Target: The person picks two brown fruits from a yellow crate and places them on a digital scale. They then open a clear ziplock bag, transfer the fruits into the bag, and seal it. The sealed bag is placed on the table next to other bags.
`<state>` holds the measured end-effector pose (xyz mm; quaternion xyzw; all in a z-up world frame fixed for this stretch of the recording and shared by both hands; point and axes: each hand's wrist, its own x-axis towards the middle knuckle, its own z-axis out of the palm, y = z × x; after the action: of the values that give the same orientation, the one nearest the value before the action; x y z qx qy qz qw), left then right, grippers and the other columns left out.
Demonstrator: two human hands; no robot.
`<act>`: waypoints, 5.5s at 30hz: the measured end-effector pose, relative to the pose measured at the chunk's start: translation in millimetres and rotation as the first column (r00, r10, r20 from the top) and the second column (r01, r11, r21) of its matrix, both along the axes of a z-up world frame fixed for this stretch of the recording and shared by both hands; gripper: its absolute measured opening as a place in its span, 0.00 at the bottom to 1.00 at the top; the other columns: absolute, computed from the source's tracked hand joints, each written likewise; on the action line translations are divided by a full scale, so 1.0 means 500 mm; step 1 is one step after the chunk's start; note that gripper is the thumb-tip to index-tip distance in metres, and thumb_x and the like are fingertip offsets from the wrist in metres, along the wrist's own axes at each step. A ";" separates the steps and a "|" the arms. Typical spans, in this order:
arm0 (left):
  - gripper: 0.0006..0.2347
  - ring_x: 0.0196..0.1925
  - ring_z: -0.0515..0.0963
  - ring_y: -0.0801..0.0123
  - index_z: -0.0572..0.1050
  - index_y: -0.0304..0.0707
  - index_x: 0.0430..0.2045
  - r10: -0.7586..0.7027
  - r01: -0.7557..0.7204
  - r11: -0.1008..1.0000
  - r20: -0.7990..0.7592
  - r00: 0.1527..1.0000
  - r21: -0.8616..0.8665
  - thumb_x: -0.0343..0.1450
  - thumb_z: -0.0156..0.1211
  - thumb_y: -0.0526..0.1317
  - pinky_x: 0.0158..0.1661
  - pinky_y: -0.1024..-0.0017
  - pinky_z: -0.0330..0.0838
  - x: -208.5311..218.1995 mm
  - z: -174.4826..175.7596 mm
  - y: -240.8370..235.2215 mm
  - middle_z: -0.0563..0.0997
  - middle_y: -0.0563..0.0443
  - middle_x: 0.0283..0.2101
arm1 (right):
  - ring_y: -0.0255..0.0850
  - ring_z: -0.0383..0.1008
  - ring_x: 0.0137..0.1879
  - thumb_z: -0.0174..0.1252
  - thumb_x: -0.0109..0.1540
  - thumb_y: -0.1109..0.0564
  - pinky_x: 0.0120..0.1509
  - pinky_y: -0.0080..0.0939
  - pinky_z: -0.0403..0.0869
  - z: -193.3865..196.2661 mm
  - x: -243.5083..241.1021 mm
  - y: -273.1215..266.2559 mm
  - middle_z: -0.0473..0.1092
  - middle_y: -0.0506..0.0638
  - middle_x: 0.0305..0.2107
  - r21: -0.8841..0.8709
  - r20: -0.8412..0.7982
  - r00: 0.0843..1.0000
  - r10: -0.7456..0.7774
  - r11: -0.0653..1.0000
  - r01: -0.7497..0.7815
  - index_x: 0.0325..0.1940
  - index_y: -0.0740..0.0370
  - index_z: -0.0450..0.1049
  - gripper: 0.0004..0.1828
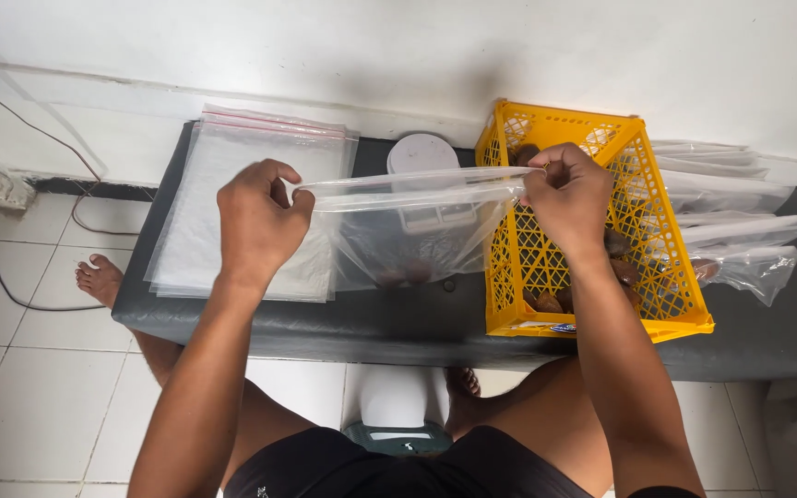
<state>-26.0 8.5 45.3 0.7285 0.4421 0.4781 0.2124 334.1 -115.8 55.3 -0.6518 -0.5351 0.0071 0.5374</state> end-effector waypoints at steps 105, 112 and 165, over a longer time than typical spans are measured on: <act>0.12 0.24 0.74 0.80 0.76 0.38 0.39 0.013 0.185 0.939 0.568 0.823 -0.289 0.66 0.57 0.22 0.23 0.87 0.69 0.059 0.085 0.016 0.78 0.51 0.33 | 0.44 0.75 0.23 0.56 0.60 0.74 0.28 0.38 0.76 0.040 -0.024 0.017 0.69 0.61 0.20 0.031 -0.414 0.886 0.210 0.976 -0.217 0.39 0.70 0.73 0.06; 0.11 0.23 0.78 0.59 0.76 0.30 0.39 0.132 -0.150 0.981 0.141 0.981 0.121 0.65 0.57 0.20 0.21 0.72 0.76 0.052 0.109 0.013 0.76 0.43 0.33 | 0.39 0.72 0.22 0.58 0.56 0.73 0.26 0.36 0.68 0.103 -0.045 -0.001 0.70 0.56 0.17 -0.017 0.007 0.994 -0.111 0.994 0.111 0.37 0.67 0.79 0.09; 0.11 0.28 0.81 0.74 0.88 0.44 0.36 -0.610 0.255 0.767 -0.544 0.576 -0.589 0.73 0.55 0.35 0.37 0.73 0.71 -0.094 0.387 0.023 0.83 0.63 0.45 | 0.48 0.76 0.34 0.54 0.63 0.63 0.30 0.53 0.70 0.375 -0.020 -0.007 0.74 0.40 0.40 -0.767 0.460 0.467 0.755 0.603 -0.218 0.47 0.46 0.77 0.13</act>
<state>-72.8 20.0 238.8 0.8714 0.3873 -0.0258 0.3002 323.9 -119.3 242.8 -0.5294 -0.8452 0.0728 -0.0089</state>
